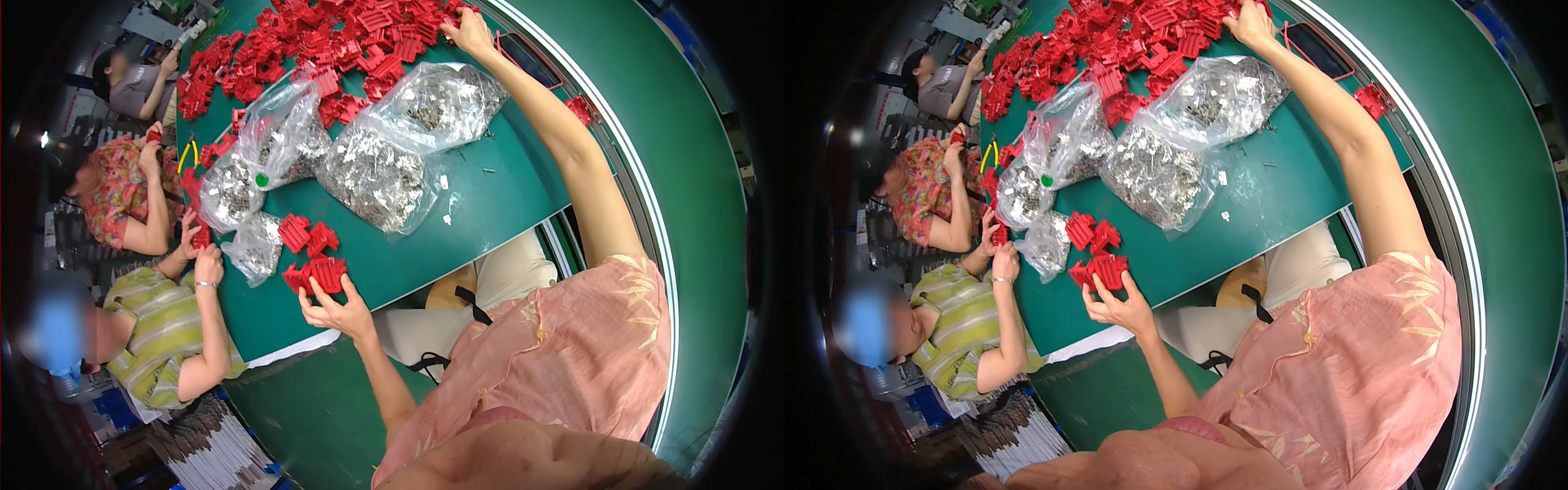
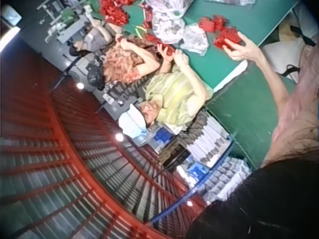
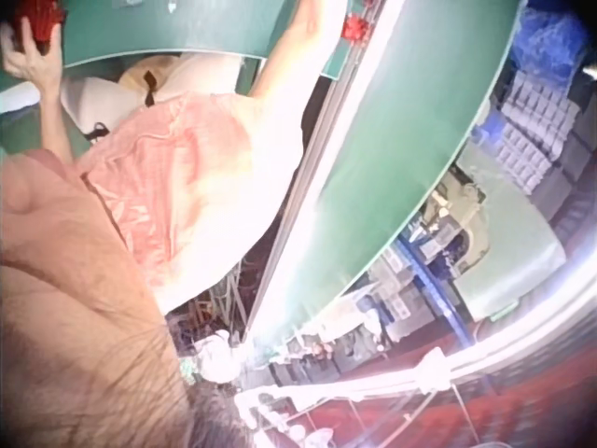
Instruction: The person takes metal pieces from a plastic bag and inserts them into plastic parts by hand.
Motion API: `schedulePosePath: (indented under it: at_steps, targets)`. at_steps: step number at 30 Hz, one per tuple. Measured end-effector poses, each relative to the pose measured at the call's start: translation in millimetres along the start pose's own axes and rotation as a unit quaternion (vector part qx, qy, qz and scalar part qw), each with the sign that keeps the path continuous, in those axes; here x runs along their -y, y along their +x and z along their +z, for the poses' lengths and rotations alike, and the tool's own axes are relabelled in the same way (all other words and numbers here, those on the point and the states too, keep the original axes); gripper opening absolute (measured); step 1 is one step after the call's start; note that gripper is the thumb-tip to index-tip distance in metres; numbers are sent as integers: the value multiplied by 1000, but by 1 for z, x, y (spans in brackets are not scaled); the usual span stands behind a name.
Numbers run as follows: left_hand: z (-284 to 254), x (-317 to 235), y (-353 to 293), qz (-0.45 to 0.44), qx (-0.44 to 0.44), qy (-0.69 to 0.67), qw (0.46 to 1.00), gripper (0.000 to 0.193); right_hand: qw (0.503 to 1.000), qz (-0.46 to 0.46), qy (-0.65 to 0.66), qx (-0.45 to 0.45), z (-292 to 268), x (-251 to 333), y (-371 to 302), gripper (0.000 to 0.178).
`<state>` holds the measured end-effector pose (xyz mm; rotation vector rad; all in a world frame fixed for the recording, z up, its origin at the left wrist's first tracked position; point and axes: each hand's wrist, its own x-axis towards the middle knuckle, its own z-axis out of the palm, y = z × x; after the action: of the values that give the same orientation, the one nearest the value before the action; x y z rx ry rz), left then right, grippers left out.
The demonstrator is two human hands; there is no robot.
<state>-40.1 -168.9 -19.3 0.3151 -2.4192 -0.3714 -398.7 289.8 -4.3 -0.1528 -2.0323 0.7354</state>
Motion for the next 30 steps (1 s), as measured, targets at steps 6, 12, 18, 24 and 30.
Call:
schedulePosePath:
  at_steps: [6, 12, 18, 24, 30]
  targets:
    - [-2, -9, -3, 9, -74, 20, 997, 49, 991, 47, -50, 111, -14, -3, -9, 29]
    - [-14, -65, -8, 144, 48, -250, 956, 39, 936, -323, 64, 127, -144, 91, -59, 22]
    - [11, -125, 12, 142, 200, -471, 848, 76, 827, -480, 150, 251, -201, 149, -140, 33]
    - [4, -134, 7, 58, 285, -526, 799, 86, 823, -458, 187, 278, -214, 172, -194, 31]
    - [-1, -114, -26, 101, 276, -404, 866, 70, 848, -294, 252, 361, -214, 201, -243, 31]
